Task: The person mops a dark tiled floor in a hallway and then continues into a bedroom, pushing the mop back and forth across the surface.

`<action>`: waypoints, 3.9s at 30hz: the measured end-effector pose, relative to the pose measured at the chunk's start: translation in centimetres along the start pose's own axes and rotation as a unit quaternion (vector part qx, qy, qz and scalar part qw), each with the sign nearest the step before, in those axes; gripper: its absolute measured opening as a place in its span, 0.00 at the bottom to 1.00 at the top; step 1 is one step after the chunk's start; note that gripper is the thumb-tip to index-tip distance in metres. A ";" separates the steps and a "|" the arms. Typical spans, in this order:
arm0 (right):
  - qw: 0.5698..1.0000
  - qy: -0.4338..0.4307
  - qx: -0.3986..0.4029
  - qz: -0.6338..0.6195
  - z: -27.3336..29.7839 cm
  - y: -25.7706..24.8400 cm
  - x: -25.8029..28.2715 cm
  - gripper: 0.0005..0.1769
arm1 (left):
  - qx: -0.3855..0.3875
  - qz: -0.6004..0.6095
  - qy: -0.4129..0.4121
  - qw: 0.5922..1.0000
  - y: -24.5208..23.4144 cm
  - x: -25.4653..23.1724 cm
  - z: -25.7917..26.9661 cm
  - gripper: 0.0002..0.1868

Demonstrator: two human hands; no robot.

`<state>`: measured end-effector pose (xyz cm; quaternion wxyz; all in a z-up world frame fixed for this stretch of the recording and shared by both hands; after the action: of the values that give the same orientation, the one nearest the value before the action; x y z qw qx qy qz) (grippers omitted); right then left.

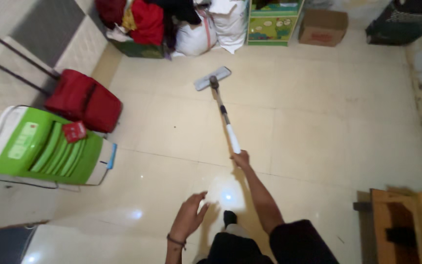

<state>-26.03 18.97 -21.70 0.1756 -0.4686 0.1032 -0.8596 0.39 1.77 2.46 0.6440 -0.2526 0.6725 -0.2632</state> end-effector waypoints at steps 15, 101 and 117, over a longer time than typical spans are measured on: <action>0.978 0.046 0.143 -0.147 31.7 -4.5 -15.6 0.19 | -0.089 -0.060 -0.176 0.979 4.4 10.9 31.5 0.24; 0.987 -0.091 -0.124 -0.037 36.9 -7.4 -20.7 0.21 | 0.080 -0.096 -0.084 0.989 12.3 12.3 25.3 0.24; 0.997 -0.024 -0.048 0.048 17.1 -0.6 0.8 0.21 | 0.000 -0.028 -0.104 0.994 0.8 16.5 -0.2 0.29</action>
<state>-12.16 19.02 -11.65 0.1964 -0.4911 0.1624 -0.8330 -0.56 -8.87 -10.21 0.7027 -0.2978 0.5944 -0.2534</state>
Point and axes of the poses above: each hand's wrist, its own z-axis away from the middle knuckle, its own y-axis out of the palm, x = y × z, the point moved 8 cm from there along -z, towards the middle knuckle, and after that the axes turned 7 degrees about y, right-handed, at the moved point
